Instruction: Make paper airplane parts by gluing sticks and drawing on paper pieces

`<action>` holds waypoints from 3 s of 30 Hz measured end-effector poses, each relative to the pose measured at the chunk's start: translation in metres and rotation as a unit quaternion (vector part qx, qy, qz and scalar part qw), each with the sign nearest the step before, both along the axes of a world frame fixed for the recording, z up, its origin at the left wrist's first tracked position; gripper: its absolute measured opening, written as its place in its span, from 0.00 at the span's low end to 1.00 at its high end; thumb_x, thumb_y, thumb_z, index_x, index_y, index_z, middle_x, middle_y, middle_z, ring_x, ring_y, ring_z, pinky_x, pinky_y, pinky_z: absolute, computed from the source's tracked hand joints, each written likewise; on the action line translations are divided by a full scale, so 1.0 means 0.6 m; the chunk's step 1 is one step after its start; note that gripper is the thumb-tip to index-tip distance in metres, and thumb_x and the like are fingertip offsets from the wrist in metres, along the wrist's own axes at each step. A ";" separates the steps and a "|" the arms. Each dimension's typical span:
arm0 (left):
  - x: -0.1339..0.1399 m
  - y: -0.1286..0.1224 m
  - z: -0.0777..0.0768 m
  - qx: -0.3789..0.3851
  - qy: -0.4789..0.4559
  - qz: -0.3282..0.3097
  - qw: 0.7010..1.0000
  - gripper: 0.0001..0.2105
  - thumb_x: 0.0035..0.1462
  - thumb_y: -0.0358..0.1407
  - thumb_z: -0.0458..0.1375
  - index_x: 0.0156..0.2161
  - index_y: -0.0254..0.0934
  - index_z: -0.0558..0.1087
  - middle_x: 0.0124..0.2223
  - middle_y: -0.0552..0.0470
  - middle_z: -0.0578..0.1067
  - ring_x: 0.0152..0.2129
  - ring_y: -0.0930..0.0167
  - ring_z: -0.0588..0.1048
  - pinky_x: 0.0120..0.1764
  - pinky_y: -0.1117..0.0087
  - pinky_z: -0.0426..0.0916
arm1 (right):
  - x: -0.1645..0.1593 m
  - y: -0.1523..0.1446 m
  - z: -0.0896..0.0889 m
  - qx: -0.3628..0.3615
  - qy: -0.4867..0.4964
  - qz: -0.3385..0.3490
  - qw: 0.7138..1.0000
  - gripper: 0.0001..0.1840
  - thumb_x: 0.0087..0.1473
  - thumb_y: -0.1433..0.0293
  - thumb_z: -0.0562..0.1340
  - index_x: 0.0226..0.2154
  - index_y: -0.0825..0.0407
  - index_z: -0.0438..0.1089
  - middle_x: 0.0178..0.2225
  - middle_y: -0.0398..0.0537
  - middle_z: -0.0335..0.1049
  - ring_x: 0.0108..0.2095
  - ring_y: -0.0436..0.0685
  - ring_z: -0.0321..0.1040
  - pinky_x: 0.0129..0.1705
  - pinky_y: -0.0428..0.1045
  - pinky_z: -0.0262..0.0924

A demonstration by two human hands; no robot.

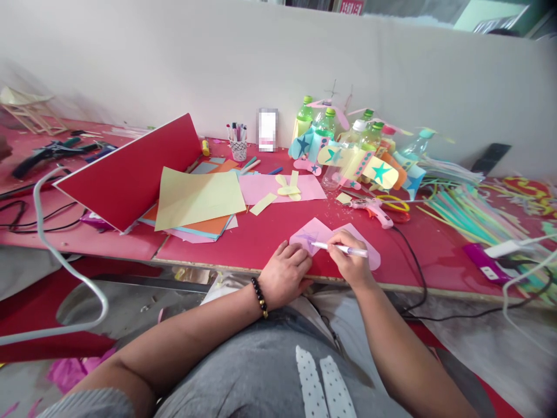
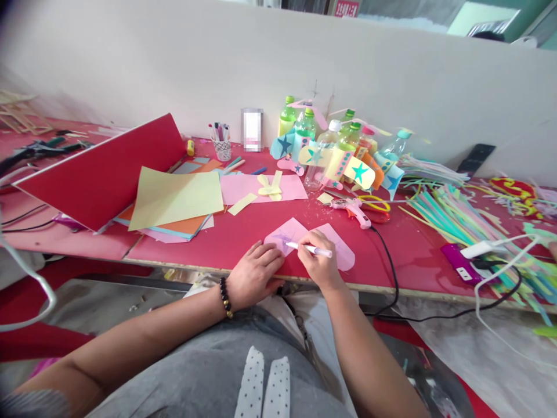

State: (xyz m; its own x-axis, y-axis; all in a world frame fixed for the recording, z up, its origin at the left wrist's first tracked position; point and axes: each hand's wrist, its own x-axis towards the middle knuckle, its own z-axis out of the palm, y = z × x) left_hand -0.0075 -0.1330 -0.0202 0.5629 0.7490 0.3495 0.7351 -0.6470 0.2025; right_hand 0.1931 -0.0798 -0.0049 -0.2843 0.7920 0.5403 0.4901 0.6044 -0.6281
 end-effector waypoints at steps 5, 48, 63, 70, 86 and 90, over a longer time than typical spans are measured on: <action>0.000 0.001 -0.001 0.002 0.001 0.002 1.000 0.21 0.56 0.41 0.63 0.52 0.35 0.68 0.51 0.45 0.72 0.54 0.57 0.65 0.60 0.51 0.56 | -0.004 0.002 0.001 0.007 -0.008 -0.002 1.000 0.07 0.53 0.73 0.59 0.25 0.49 0.65 0.25 0.43 0.63 0.30 0.56 0.61 0.33 0.52 0.57; 0.000 0.000 -0.001 -0.004 -0.002 0.003 1.000 0.20 0.57 0.42 0.61 0.53 0.36 0.68 0.51 0.44 0.72 0.55 0.58 0.65 0.60 0.50 0.55 | -0.003 -0.002 0.002 0.031 -0.009 -0.017 0.999 0.07 0.52 0.74 0.59 0.24 0.48 0.64 0.25 0.43 0.62 0.30 0.57 0.61 0.33 0.53 0.57; 0.000 0.000 0.001 -0.007 0.002 0.000 1.000 0.22 0.56 0.42 0.62 0.53 0.35 0.68 0.52 0.44 0.72 0.55 0.57 0.64 0.60 0.50 0.55 | -0.002 -0.003 0.000 0.041 -0.018 -0.018 0.999 0.08 0.51 0.75 0.59 0.24 0.48 0.63 0.24 0.43 0.62 0.29 0.57 0.61 0.33 0.53 0.58; 0.000 0.001 0.001 -0.001 0.001 0.001 1.000 0.22 0.56 0.41 0.62 0.53 0.34 0.68 0.52 0.44 0.73 0.55 0.57 0.65 0.60 0.50 0.56 | -0.006 -0.003 0.003 0.044 -0.028 -0.006 0.999 0.08 0.53 0.74 0.59 0.25 0.48 0.63 0.25 0.44 0.62 0.30 0.57 0.61 0.34 0.53 0.58; -0.001 0.001 -0.003 0.001 0.002 0.002 1.000 0.22 0.55 0.42 0.63 0.53 0.34 0.68 0.52 0.44 0.72 0.55 0.57 0.65 0.60 0.51 0.56 | -0.010 0.000 0.004 0.061 -0.042 0.010 0.997 0.07 0.53 0.74 0.59 0.26 0.48 0.64 0.25 0.44 0.64 0.30 0.57 0.62 0.34 0.53 0.58; 0.000 0.001 -0.004 0.000 0.001 0.000 1.000 0.21 0.56 0.42 0.62 0.52 0.34 0.68 0.52 0.44 0.72 0.55 0.57 0.65 0.60 0.50 0.56 | -0.010 0.000 0.004 0.064 -0.036 0.001 0.997 0.08 0.53 0.75 0.59 0.25 0.48 0.62 0.24 0.43 0.62 0.29 0.56 0.61 0.33 0.52 0.57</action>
State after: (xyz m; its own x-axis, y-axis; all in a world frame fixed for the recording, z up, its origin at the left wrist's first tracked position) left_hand -0.0077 -0.1326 -0.0225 0.5640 0.7482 0.3493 0.7347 -0.6478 0.2012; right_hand 0.1871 -0.0797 -0.0023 -0.3271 0.7176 0.6148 0.5292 0.6781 -0.5099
